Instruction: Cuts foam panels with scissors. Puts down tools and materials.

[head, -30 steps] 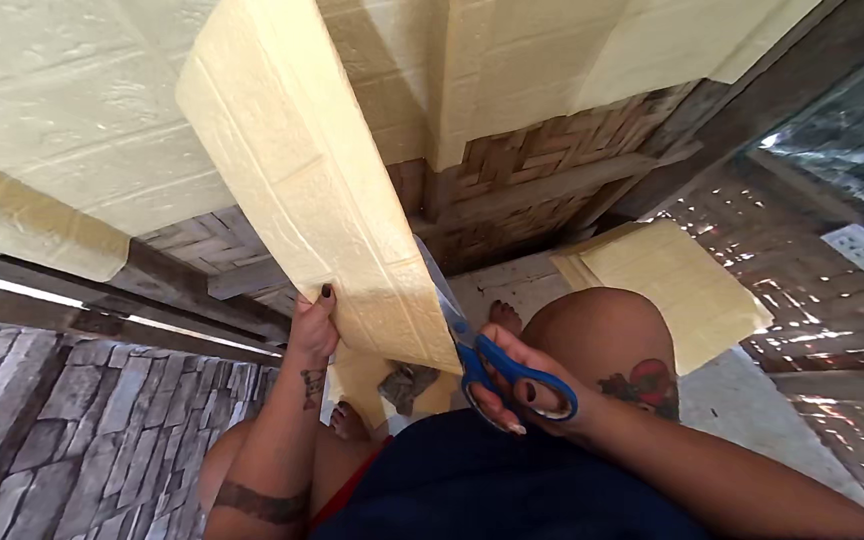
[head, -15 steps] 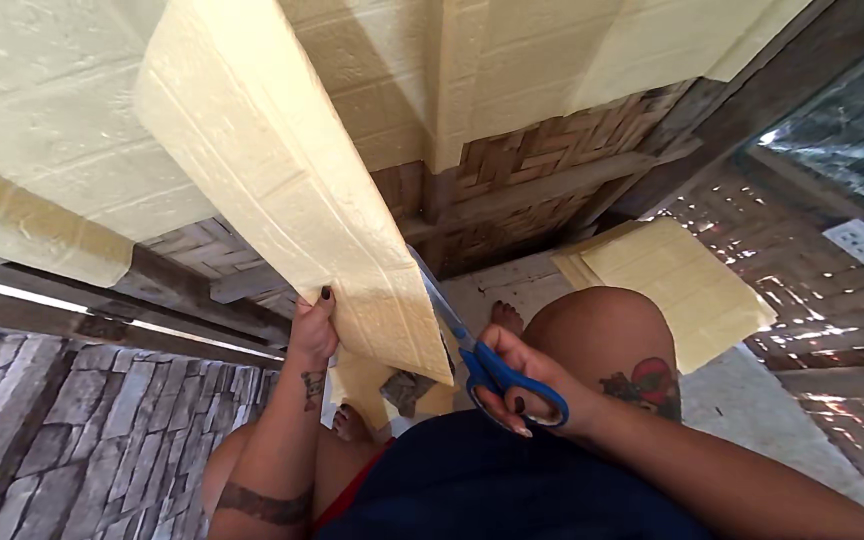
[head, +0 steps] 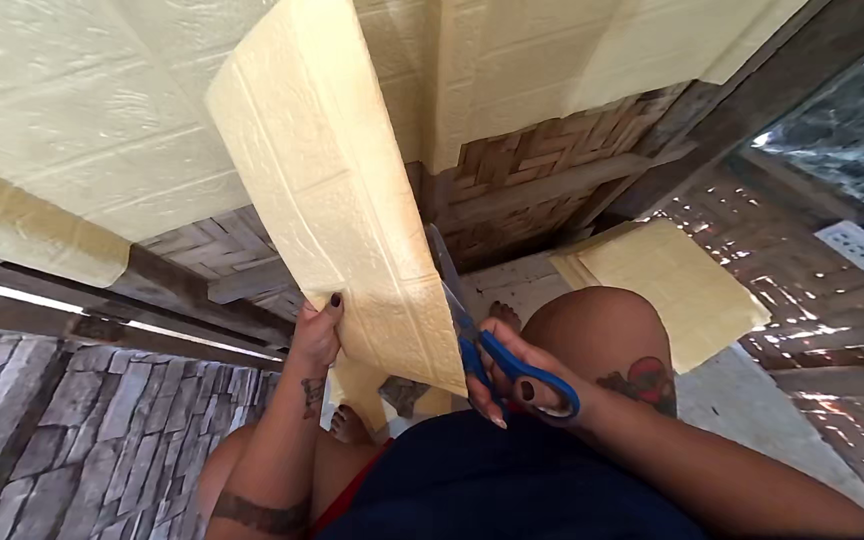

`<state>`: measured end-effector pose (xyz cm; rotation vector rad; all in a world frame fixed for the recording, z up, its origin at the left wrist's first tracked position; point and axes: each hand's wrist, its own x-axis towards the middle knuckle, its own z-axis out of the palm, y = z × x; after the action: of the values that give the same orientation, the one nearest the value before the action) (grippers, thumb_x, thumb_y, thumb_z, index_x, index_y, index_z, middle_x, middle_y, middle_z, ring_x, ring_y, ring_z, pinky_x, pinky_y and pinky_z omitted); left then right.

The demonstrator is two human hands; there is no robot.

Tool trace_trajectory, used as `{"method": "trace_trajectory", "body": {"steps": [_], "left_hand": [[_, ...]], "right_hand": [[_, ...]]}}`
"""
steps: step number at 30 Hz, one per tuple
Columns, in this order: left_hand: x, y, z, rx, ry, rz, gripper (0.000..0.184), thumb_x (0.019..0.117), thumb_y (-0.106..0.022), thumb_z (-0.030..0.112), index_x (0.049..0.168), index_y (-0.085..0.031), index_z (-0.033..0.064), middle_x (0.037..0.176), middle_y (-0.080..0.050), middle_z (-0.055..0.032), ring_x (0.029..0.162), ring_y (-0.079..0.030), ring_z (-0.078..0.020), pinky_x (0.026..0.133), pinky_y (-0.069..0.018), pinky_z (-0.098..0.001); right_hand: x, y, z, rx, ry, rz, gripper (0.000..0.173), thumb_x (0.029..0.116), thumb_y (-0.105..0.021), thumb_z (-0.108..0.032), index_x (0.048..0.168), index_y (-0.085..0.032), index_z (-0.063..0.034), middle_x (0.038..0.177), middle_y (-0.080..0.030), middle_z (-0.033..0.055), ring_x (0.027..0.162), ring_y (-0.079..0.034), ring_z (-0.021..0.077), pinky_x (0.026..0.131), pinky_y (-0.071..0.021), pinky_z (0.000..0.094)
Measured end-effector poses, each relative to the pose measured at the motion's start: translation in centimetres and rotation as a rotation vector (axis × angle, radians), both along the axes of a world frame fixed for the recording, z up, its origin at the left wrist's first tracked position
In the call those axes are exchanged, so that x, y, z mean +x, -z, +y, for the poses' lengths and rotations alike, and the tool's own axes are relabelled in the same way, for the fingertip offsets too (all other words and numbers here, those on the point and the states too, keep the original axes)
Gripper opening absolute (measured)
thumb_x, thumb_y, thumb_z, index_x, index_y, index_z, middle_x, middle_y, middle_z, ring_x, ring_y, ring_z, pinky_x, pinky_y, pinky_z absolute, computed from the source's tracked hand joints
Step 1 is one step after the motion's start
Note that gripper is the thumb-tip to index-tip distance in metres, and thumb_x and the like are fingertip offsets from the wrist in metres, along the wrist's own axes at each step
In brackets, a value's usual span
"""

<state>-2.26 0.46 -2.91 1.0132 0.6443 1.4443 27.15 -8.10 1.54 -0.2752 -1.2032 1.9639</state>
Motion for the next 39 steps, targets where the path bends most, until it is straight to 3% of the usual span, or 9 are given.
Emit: {"method": "trace_trajectory", "body": {"steps": [7, 17, 21, 25, 31, 35, 39], "left_hand": [[0.1, 0.5, 0.3, -0.006, -0.007, -0.019, 0.033, 0.0845, -0.083, 0.033, 0.111, -0.071, 0.0183, 0.099, -0.077, -0.0006, 0.091, -0.074, -0.0106, 0.085, -0.0622, -0.0323], [0.5, 0.3, 0.2, -0.040, -0.022, 0.010, 0.027, 0.0872, -0.081, 0.030, 0.110, -0.070, 0.0184, 0.097, -0.077, 0.0007, 0.090, -0.074, -0.0095, 0.083, -0.0623, -0.0313], [0.8, 0.3, -0.2, -0.043, -0.025, 0.010, 0.033, 0.0876, -0.080, 0.025, 0.114, -0.063, 0.0157, 0.099, -0.077, 0.0017, 0.092, -0.074, -0.0105, 0.085, -0.0624, -0.0320], [1.1, 0.6, -0.2, -0.028, -0.039, 0.040, 0.021, 0.0957, -0.068, 0.016, 0.115, -0.059, 0.0149, 0.099, -0.077, 0.0032, 0.093, -0.074, -0.0101, 0.085, -0.0625, -0.0319], [0.9, 0.7, -0.1, -0.018, -0.014, 0.047, 0.030, 0.0937, -0.073, 0.022, 0.118, -0.058, 0.0148, 0.103, -0.076, 0.0018, 0.095, -0.074, -0.0114, 0.087, -0.0622, -0.0321], [0.9, 0.3, -0.3, -0.019, -0.021, 0.047, 0.029, 0.0934, -0.073, 0.021, 0.118, -0.059, 0.0147, 0.103, -0.077, 0.0011, 0.095, -0.074, -0.0115, 0.086, -0.0625, -0.0315], [0.7, 0.4, -0.1, -0.012, -0.017, 0.063, 0.029, 0.0940, -0.073, 0.021, 0.118, -0.059, 0.0149, 0.103, -0.077, 0.0008, 0.095, -0.074, -0.0116, 0.087, -0.0625, -0.0317]], "right_hand": [[-0.2, -0.2, -0.3, -0.046, 0.071, 0.009, 0.042, 0.0904, -0.077, -0.041, 0.114, -0.049, -0.0198, 0.085, -0.066, -0.0023, 0.067, -0.065, 0.0049, 0.058, -0.0538, 0.0182], [-0.1, 0.0, -0.3, 0.015, 0.145, -0.069, 0.041, 0.0902, -0.078, -0.037, 0.113, -0.047, -0.0202, 0.085, -0.067, -0.0058, 0.064, -0.062, 0.0004, 0.055, -0.0514, 0.0153], [0.2, -0.1, -0.4, 0.054, 0.152, -0.141, 0.043, 0.0912, -0.076, -0.037, 0.115, -0.045, -0.0190, 0.090, -0.068, -0.0064, 0.068, -0.065, 0.0023, 0.057, -0.0537, 0.0183], [0.4, -0.5, 0.0, 0.092, 0.133, -0.210, 0.052, 0.0913, -0.075, -0.042, 0.117, -0.040, -0.0146, 0.091, -0.065, -0.0056, 0.071, -0.064, 0.0030, 0.059, -0.0539, 0.0191], [0.5, -1.0, 0.6, 0.106, 0.111, -0.307, 0.049, 0.0947, -0.069, -0.036, 0.119, -0.036, -0.0103, 0.093, -0.060, -0.0053, 0.077, -0.063, 0.0022, 0.069, -0.0537, 0.0203], [0.6, -1.2, 0.8, 0.073, 0.101, -0.345, 0.050, 0.0949, -0.067, -0.039, 0.120, -0.036, -0.0101, 0.092, -0.060, -0.0046, 0.077, -0.063, 0.0039, 0.071, -0.0546, 0.0223], [0.6, -1.1, 1.0, 0.018, 0.070, -0.306, 0.063, 0.0881, -0.072, -0.054, 0.120, -0.036, -0.0134, 0.091, -0.063, -0.0051, 0.078, -0.065, 0.0048, 0.070, -0.0545, 0.0216]]}}
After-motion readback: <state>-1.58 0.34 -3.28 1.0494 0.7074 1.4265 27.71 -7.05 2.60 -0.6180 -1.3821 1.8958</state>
